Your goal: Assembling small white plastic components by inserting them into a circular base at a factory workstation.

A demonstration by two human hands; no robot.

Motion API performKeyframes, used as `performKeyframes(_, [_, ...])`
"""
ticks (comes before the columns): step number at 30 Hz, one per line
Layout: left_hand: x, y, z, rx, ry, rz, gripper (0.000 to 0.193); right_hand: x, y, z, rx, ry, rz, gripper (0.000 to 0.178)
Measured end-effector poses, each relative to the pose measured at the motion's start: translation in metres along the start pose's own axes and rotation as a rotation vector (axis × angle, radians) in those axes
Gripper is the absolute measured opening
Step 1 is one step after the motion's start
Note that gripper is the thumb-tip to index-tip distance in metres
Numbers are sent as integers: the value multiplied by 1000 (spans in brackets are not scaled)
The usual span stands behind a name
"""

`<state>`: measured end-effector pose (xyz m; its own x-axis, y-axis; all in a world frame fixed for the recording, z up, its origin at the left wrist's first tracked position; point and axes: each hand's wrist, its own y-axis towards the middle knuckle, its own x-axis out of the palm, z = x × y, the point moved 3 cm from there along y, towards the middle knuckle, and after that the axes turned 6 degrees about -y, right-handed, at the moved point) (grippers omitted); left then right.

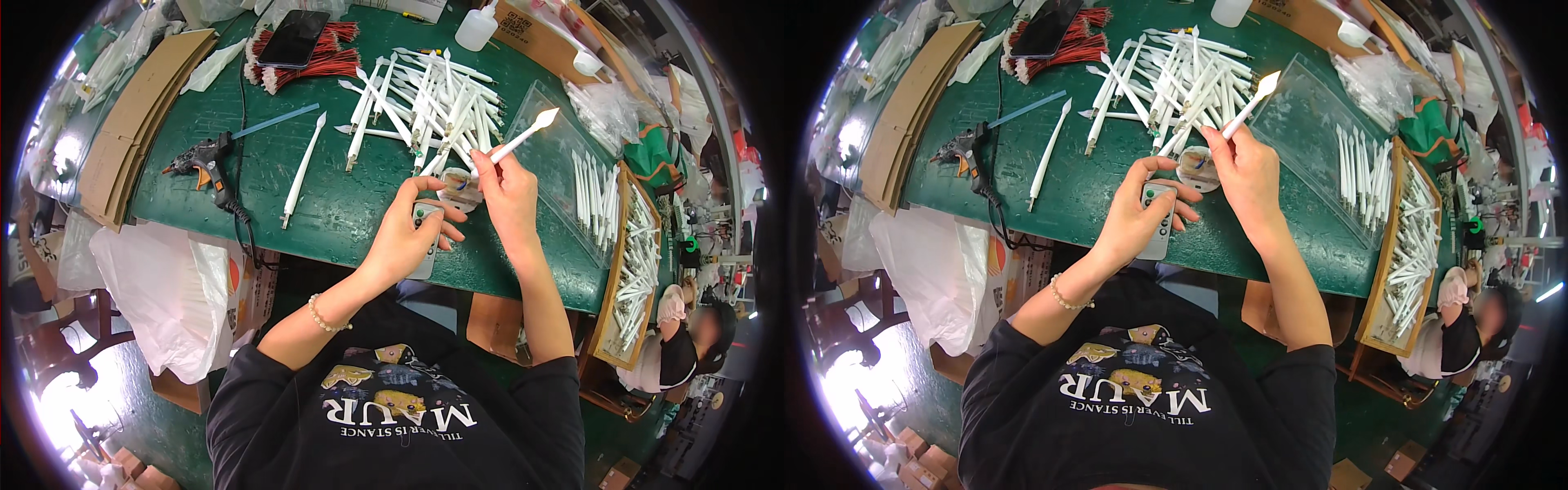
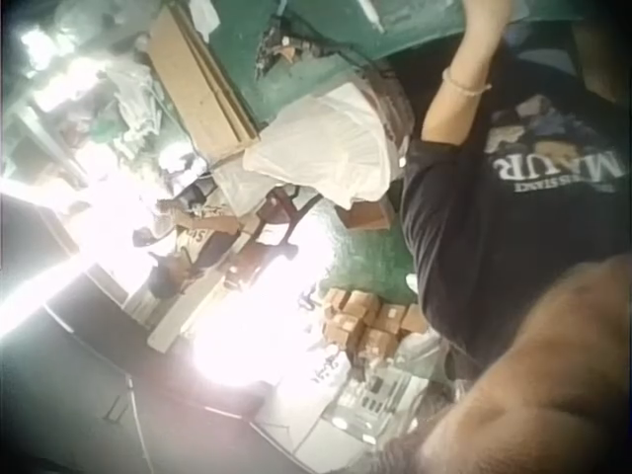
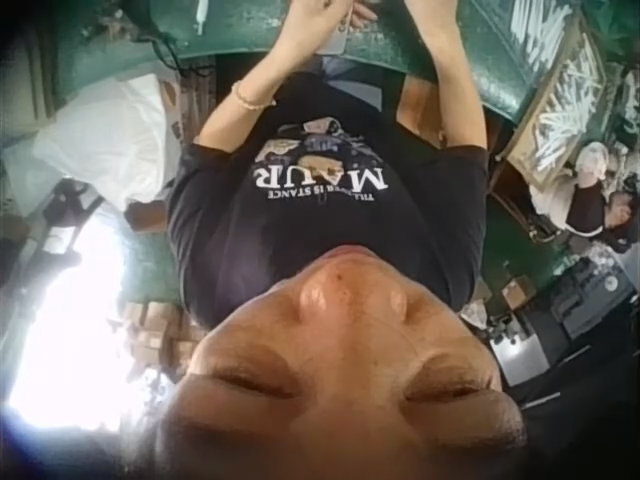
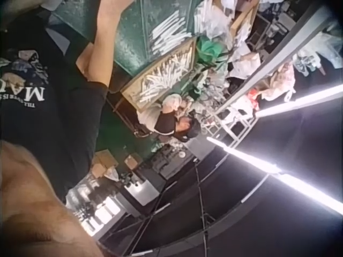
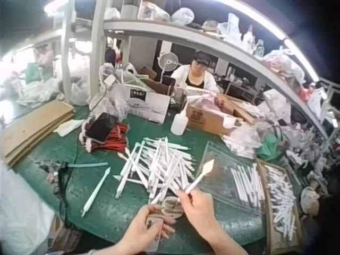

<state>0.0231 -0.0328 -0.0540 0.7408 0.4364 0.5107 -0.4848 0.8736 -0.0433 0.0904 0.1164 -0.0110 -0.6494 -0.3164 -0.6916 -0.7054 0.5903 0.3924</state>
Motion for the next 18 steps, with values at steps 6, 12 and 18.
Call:
performKeyframes(6, [0, 0, 1, 25, -3, -10, 33, 0, 1, -3, -3, -22, -2, 29])
performKeyframes(12, [0, -1, 3, 25, -43, -24, 33, -4, 14, 2, 47, -74, -75, 36])
performKeyframes(18, [2, -3, 3, 71, 6, -57, 31, -10, 81, 12, 82, -371, -157, 48])
